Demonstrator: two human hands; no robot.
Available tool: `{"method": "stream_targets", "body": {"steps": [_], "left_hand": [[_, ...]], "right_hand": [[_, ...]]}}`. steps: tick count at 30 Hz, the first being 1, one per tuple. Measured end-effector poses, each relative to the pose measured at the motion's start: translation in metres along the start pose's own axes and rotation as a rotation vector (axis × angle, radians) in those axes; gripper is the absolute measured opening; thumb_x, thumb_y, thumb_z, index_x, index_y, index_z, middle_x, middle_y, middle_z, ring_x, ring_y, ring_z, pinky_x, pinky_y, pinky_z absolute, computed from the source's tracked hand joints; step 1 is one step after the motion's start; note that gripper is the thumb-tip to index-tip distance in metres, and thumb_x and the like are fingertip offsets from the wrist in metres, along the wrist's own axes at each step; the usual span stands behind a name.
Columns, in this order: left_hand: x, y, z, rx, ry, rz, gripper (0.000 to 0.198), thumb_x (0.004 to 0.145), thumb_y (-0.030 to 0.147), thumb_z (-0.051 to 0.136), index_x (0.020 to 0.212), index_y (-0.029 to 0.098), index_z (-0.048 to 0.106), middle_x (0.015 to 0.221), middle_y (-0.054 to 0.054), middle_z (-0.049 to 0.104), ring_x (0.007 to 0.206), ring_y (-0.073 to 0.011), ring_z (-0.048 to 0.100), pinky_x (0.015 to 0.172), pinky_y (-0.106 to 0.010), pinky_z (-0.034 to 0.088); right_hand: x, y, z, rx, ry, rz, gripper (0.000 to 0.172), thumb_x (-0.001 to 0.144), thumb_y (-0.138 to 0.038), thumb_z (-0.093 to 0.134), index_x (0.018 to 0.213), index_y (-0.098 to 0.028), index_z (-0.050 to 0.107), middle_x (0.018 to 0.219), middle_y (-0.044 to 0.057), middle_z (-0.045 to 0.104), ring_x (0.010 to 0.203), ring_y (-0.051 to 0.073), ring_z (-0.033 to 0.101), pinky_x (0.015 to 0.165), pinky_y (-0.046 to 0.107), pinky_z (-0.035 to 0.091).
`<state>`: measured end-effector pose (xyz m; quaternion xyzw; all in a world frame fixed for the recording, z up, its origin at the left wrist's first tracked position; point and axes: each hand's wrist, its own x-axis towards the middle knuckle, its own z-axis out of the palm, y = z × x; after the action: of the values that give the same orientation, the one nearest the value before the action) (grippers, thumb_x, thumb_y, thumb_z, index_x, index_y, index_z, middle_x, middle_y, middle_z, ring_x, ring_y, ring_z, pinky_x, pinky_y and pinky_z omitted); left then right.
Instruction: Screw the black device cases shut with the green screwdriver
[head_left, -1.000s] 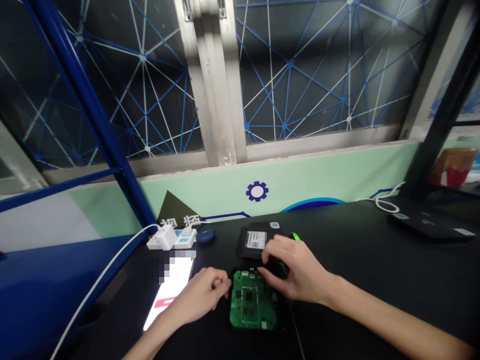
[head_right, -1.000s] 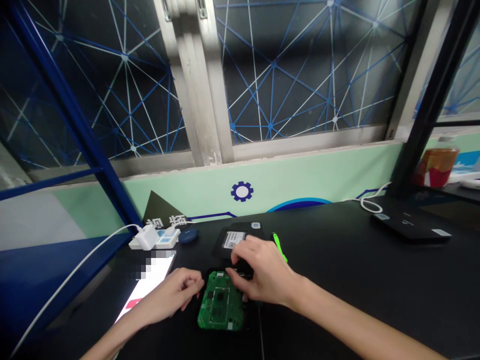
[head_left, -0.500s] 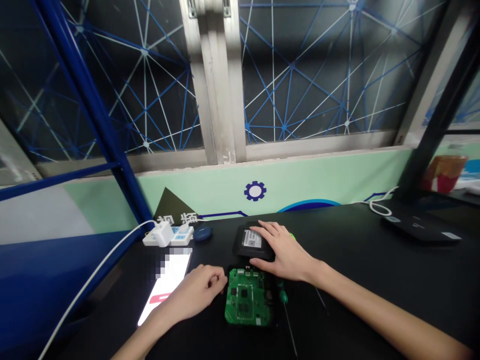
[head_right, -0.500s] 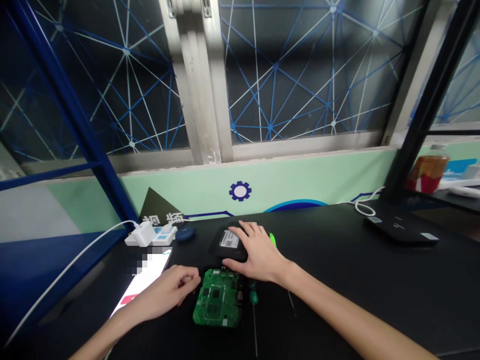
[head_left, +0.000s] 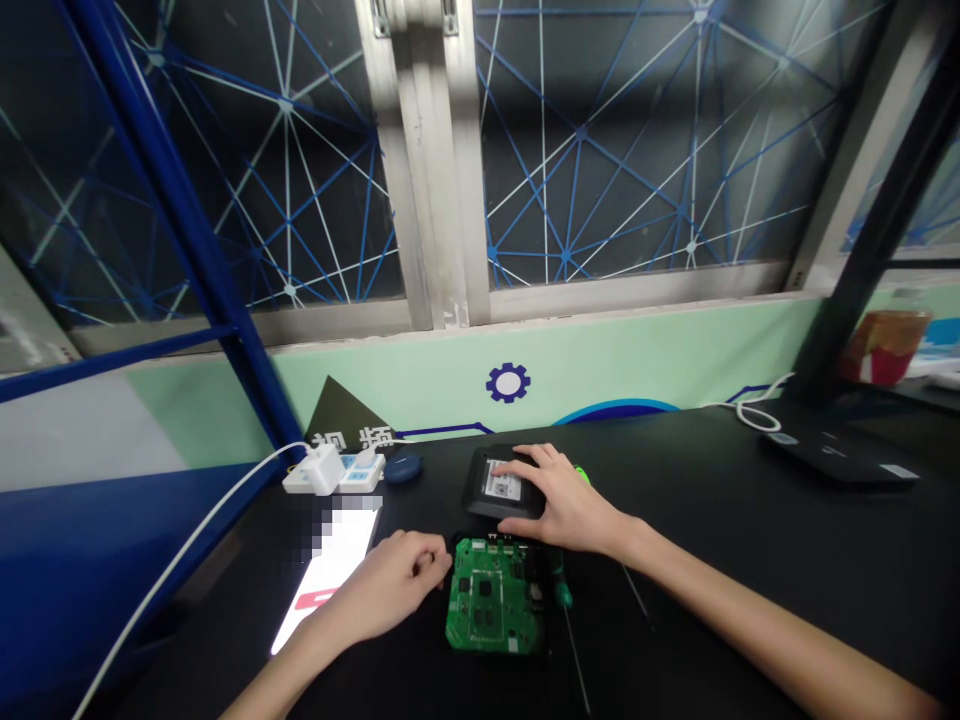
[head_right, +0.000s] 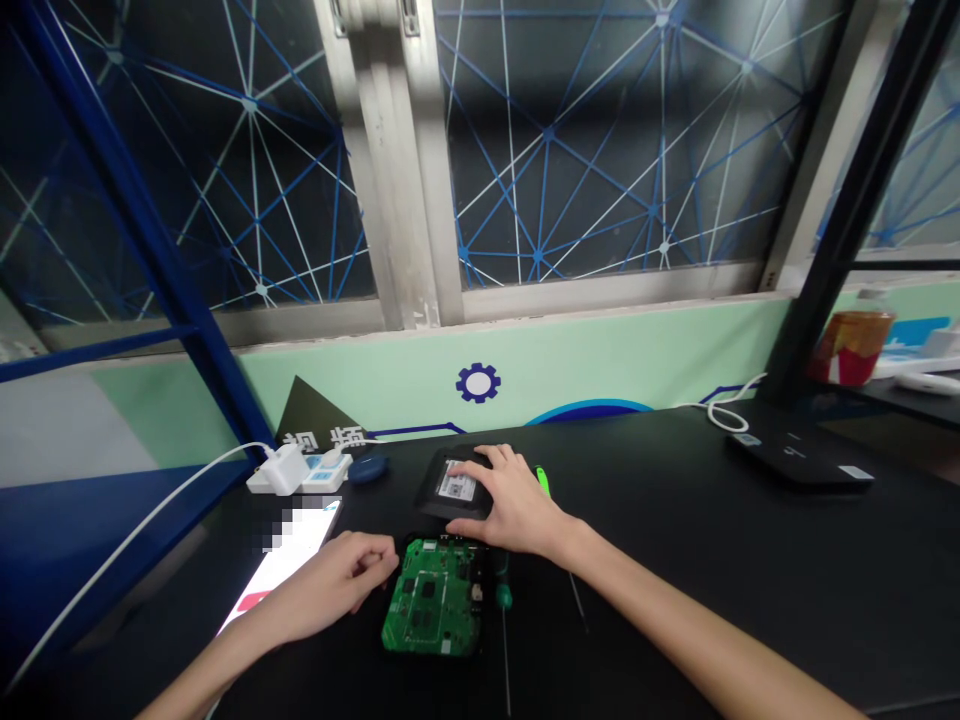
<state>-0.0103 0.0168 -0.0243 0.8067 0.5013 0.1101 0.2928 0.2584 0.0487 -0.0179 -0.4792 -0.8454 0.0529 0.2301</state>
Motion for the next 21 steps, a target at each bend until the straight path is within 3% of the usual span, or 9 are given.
{"method": "stream_targets", "body": {"steps": [6,13,21], "left_hand": [[-0.001,0.001,0.0,0.024,0.009,-0.001,0.043,0.098,0.051,0.035,0.068,0.021,0.044,0.055,0.005,0.046,0.051,-0.0134,0.045,0.056,-0.024,0.031],[0.0,0.003,-0.001,0.049,-0.001,-0.001,0.042,0.098,0.049,0.035,0.067,0.022,0.041,0.052,0.005,0.043,0.051,-0.0136,0.044,0.051,-0.024,0.026],[0.0,0.004,-0.001,0.036,0.011,0.015,0.039,0.097,0.044,0.038,0.066,0.021,0.041,0.053,0.006,0.04,0.052,-0.0132,0.046,0.05,-0.023,0.024]], "right_hand": [[0.001,-0.002,0.001,0.036,0.036,0.014,0.062,0.069,-0.051,0.08,0.125,-0.035,0.06,0.137,0.01,0.046,0.125,0.036,0.041,0.097,0.054,0.04],[0.001,0.0,0.004,0.087,0.087,0.049,0.061,0.064,-0.051,0.082,0.117,-0.03,0.062,0.132,0.01,0.05,0.123,0.035,0.042,0.092,0.05,0.044],[-0.002,-0.01,-0.004,0.169,0.179,-0.021,0.053,0.062,-0.044,0.085,0.103,-0.025,0.057,0.119,0.008,0.054,0.112,0.029,0.049,0.09,0.044,0.045]]}}
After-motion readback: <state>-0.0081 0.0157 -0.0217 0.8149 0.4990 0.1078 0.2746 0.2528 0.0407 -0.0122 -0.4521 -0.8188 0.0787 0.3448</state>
